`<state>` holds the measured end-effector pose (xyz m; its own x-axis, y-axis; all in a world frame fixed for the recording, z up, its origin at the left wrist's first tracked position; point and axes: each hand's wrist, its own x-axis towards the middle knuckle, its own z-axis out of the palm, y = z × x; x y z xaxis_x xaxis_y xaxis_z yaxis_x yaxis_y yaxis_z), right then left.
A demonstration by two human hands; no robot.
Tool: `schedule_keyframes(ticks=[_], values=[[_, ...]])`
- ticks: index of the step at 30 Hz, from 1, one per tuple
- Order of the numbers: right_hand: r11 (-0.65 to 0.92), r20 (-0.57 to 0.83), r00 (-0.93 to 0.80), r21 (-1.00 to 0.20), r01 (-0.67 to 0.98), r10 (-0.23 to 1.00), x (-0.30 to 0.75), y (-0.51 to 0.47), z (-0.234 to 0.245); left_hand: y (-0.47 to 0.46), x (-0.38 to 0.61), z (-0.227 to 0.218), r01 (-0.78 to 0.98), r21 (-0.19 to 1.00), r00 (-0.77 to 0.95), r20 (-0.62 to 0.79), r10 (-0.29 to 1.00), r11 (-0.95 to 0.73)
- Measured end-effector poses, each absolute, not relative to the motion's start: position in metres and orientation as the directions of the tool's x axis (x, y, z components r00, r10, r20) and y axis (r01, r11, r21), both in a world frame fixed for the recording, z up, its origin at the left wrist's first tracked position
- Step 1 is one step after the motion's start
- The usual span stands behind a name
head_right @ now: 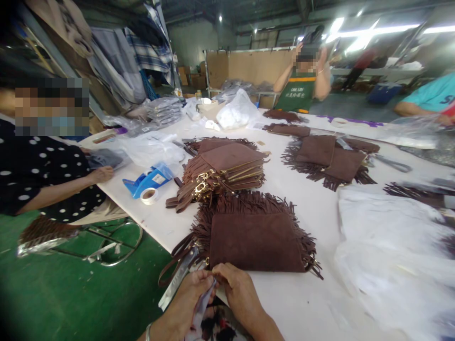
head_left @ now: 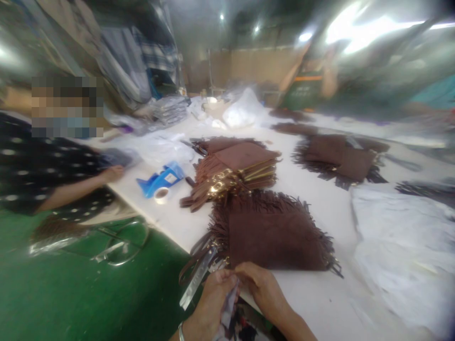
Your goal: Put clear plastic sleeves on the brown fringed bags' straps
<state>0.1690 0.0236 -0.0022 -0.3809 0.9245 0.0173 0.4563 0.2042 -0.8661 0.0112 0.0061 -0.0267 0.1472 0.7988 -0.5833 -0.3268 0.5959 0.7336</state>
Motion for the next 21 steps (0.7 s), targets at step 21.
schedule_keyframes(ticks=[21], values=[[0.093,-0.13,-0.366,-0.842,0.532,0.921,0.17,0.03,0.01,0.005,0.021,-0.023,-0.207,0.749,0.035,-0.638,0.77,0.63]])
